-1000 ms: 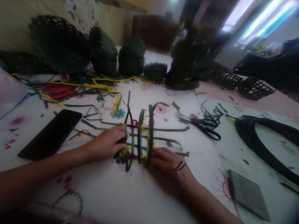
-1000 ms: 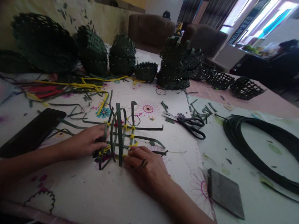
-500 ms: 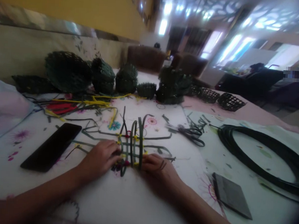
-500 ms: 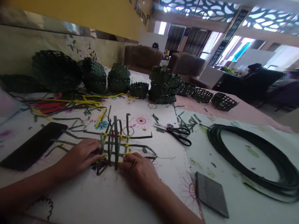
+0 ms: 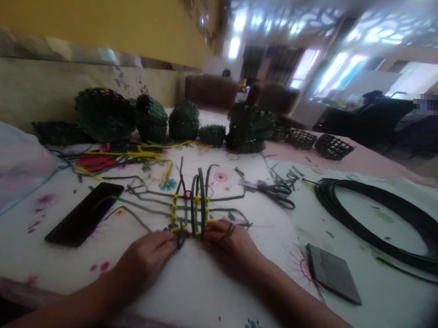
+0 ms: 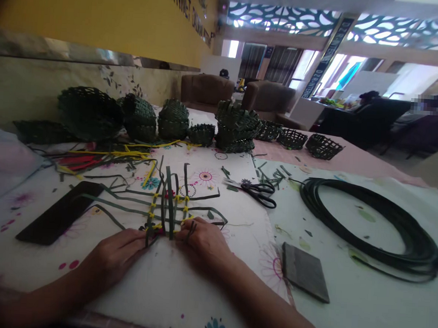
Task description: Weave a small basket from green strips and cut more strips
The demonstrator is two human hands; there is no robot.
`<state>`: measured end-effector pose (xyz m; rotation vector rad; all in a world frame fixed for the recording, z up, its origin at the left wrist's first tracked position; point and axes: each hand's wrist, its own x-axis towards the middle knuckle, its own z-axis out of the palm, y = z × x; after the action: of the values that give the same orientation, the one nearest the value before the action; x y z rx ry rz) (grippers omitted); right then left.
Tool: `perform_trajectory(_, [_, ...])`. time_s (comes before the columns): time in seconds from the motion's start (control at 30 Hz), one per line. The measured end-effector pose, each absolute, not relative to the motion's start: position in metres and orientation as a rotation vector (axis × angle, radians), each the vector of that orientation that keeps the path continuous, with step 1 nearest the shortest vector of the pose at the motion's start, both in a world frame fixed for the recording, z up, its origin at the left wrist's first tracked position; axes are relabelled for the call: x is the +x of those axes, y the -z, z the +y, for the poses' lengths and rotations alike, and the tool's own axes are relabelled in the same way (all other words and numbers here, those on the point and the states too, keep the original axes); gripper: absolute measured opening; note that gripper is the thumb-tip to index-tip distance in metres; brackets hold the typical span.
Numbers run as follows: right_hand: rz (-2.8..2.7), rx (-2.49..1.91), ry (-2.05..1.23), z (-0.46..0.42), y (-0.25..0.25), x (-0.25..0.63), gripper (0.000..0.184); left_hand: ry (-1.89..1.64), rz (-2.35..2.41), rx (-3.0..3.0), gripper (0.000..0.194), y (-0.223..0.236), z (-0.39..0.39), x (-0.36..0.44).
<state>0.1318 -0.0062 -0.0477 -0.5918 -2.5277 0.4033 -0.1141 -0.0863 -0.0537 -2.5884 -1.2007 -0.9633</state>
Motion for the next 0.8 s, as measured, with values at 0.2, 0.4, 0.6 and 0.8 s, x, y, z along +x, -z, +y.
perform_trajectory(0.2, [-2.553, -0.580, -0.377, -0.007, 0.044, 0.132, 0.023, 0.967, -1.466, -2.490, 0.012, 0.042, -0.073, -0.115])
perform_trajectory(0.4, [-2.564, -0.589, -0.415, -0.008, 0.040, 0.132, 0.023, 0.999, -1.427, -2.652, 0.013, 0.045, -0.065, -0.117])
perform_trajectory(0.6, [-2.581, -0.626, -0.428, -0.008, 0.042, 0.133, 0.020, 1.016, -1.188, -2.743, 0.020, 0.050, -0.065, -0.131])
perform_trajectory(0.8, [-2.581, -0.639, -0.434, -0.009, 0.040, 0.132, 0.020, 0.993, -1.005, -2.749, 0.020, 0.057, -0.060, -0.139])
